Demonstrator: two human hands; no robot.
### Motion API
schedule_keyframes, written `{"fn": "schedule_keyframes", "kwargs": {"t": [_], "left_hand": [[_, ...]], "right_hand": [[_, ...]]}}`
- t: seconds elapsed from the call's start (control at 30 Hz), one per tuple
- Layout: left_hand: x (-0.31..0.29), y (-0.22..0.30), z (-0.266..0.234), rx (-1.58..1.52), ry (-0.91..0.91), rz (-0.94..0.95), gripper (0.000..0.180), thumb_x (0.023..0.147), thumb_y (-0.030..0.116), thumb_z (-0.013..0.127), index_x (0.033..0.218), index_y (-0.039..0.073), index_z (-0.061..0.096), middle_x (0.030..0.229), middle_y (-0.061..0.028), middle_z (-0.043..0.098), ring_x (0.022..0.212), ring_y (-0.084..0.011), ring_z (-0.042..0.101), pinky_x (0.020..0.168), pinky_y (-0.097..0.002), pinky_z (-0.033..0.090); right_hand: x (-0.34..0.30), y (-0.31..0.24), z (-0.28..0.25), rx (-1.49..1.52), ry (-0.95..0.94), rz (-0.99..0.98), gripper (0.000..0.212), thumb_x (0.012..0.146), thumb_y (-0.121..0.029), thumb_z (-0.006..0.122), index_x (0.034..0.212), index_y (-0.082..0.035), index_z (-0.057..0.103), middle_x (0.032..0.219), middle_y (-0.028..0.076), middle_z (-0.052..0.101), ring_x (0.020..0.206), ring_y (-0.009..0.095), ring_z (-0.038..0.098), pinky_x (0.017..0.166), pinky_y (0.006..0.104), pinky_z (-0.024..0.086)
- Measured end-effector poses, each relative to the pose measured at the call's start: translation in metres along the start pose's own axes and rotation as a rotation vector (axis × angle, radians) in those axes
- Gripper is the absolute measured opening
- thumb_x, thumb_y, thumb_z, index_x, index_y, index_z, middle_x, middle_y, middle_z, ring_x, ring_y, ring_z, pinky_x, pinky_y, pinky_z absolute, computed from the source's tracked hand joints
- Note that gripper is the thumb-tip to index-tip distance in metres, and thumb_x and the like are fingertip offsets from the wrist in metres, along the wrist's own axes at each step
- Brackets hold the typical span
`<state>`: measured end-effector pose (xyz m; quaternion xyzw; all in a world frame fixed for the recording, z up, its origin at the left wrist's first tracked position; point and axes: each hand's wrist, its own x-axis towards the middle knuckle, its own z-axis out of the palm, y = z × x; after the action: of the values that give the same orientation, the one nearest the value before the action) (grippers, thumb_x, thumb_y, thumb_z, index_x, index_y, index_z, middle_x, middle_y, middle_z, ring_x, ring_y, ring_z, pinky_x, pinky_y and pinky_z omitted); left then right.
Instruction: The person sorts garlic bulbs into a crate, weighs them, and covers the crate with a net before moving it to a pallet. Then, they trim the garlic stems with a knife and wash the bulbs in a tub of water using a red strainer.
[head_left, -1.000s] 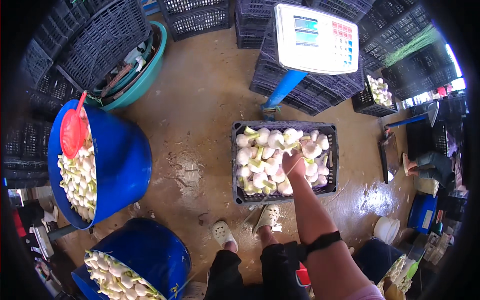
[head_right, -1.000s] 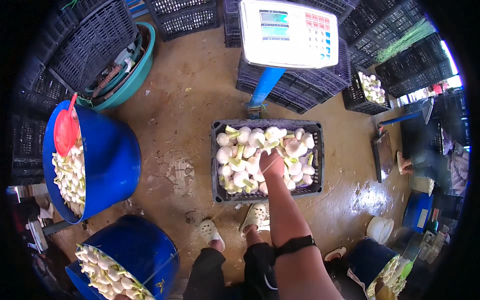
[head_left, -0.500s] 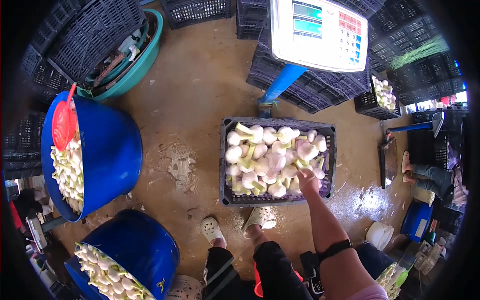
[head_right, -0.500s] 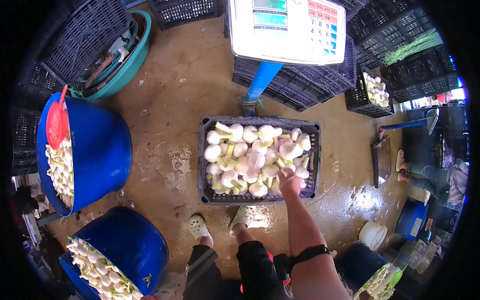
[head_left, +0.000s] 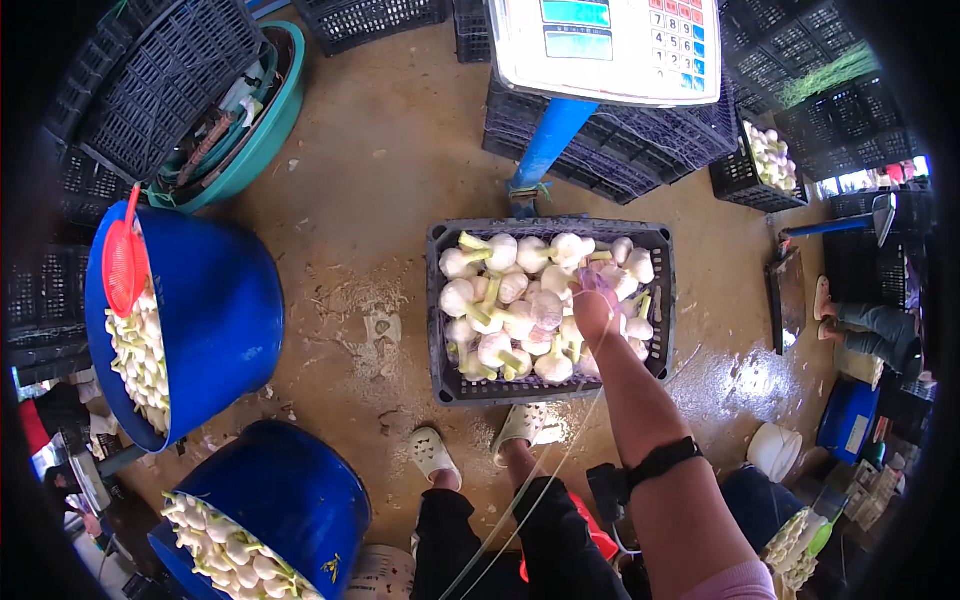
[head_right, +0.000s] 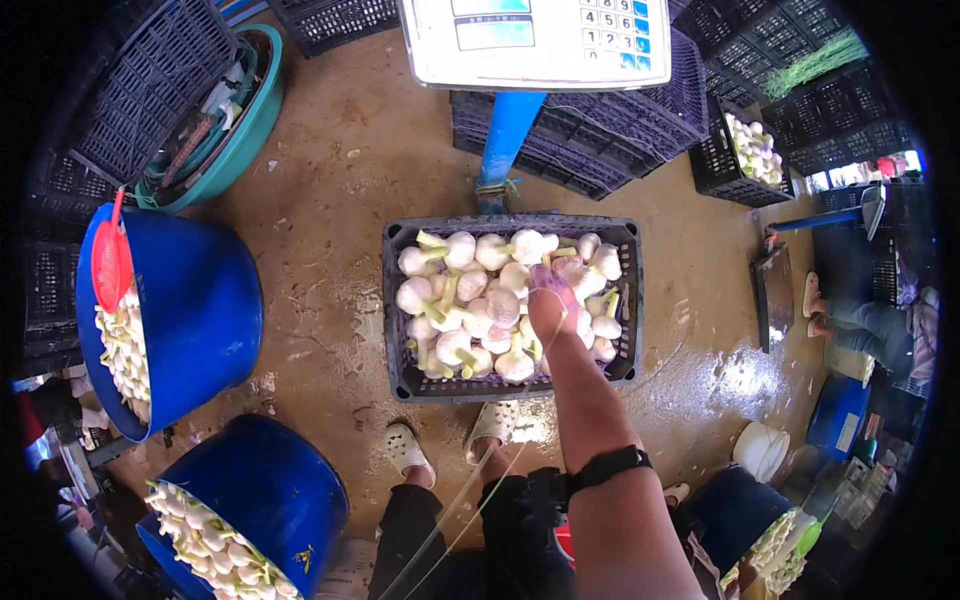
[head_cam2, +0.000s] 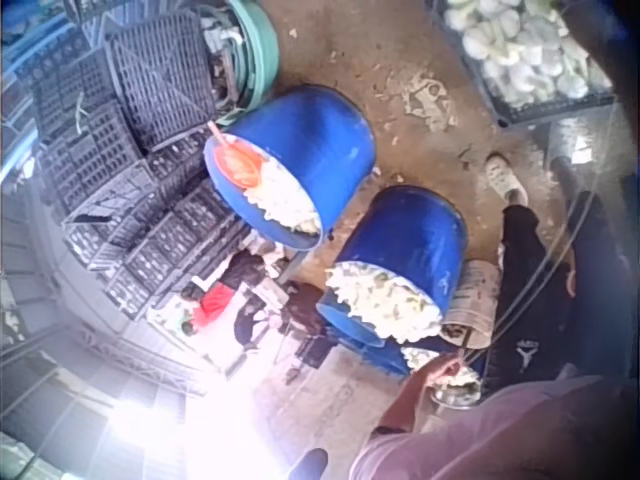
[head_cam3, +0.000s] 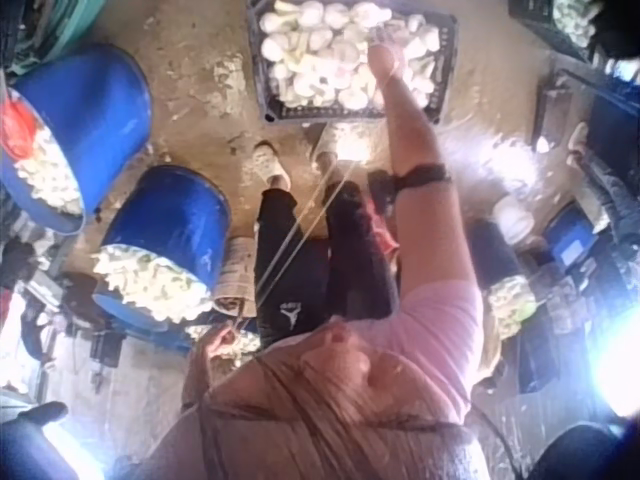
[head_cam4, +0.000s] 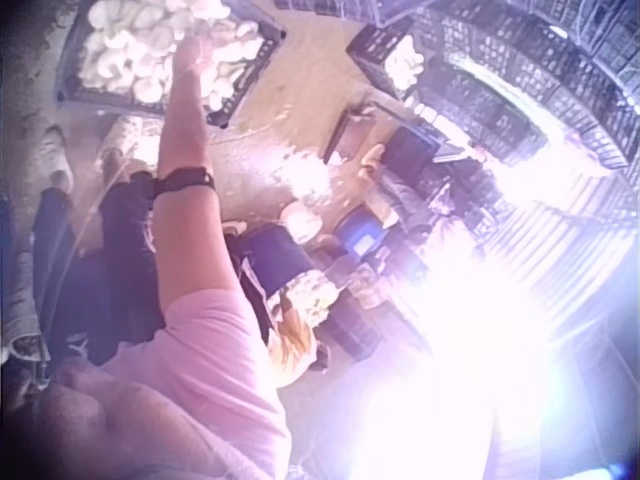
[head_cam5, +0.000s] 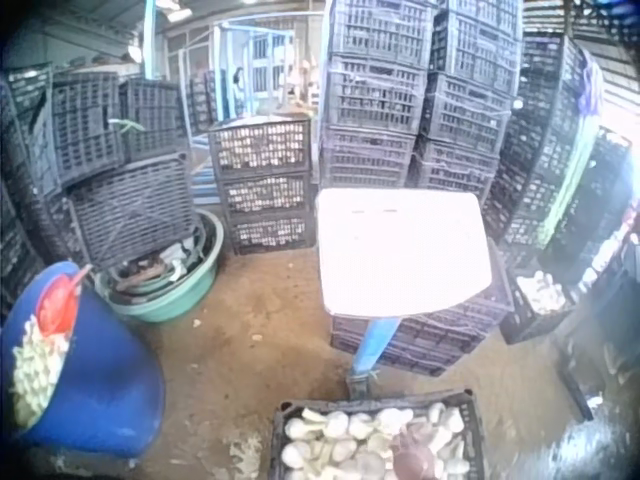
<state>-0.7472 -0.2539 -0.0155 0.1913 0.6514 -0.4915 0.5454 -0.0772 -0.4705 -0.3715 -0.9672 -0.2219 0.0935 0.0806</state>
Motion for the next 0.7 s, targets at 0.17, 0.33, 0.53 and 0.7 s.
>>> {"fn": "schedule_keyframes", "kwargs": {"t": [0.17, 0.33, 0.53, 0.7], "left_hand": [[-0.023, 0.042, 0.023, 0.076, -0.203, -0.1, 0.038, 0.088, 0.041, 0.051, 0.074, 0.008, 0.061, 0.054, 0.0005, 0.05, 0.04, -0.0083, 0.04, 0.036, -0.02, 0.029], [-0.02, 0.026, 0.017, -0.045, -0.048, -0.032, 0.038, 0.088, 0.042, 0.052, 0.08, 0.006, 0.061, 0.056, -0.0016, 0.053, 0.04, -0.0081, 0.04, 0.035, -0.0202, 0.028], [0.015, 0.009, 0.002, -0.05, -0.092, 0.07, 0.031, 0.087, 0.037, 0.053, 0.089, 0.006, 0.061, 0.061, -0.0018, 0.056, 0.04, -0.0084, 0.039, 0.033, -0.0216, 0.031], [-0.003, 0.037, 0.012, 0.083, -0.135, 0.092, 0.029, 0.088, 0.035, 0.051, 0.094, 0.008, 0.06, 0.064, -0.001, 0.056, 0.041, -0.0088, 0.04, 0.032, -0.0216, 0.031]], "right_hand": [[-0.033, 0.018, -0.003, -0.068, 0.279, 0.128, 0.025, 0.081, -0.023, 0.054, 0.102, -0.008, 0.058, 0.093, 0.016, 0.06, 0.084, 0.033, 0.057, 0.071, 0.0393, 0.047], [-0.016, 0.009, -0.001, 0.601, 0.282, 0.212, 0.02, 0.081, -0.019, 0.056, 0.098, -0.009, 0.057, 0.08, 0.017, 0.062, 0.075, 0.037, 0.059, 0.065, 0.0434, 0.046], [0.012, 0.034, 0.004, 0.084, 0.29, 0.049, 0.022, 0.086, -0.02, 0.047, 0.101, -0.011, 0.061, 0.089, 0.014, 0.065, 0.084, 0.029, 0.062, 0.077, 0.0374, 0.048], [-0.065, -0.003, -0.026, 0.247, -0.028, -0.071, 0.038, 0.079, -0.009, 0.054, 0.116, 0.0, 0.05, 0.115, 0.026, 0.052, 0.1, 0.04, 0.054, 0.087, 0.0418, 0.044]]}}
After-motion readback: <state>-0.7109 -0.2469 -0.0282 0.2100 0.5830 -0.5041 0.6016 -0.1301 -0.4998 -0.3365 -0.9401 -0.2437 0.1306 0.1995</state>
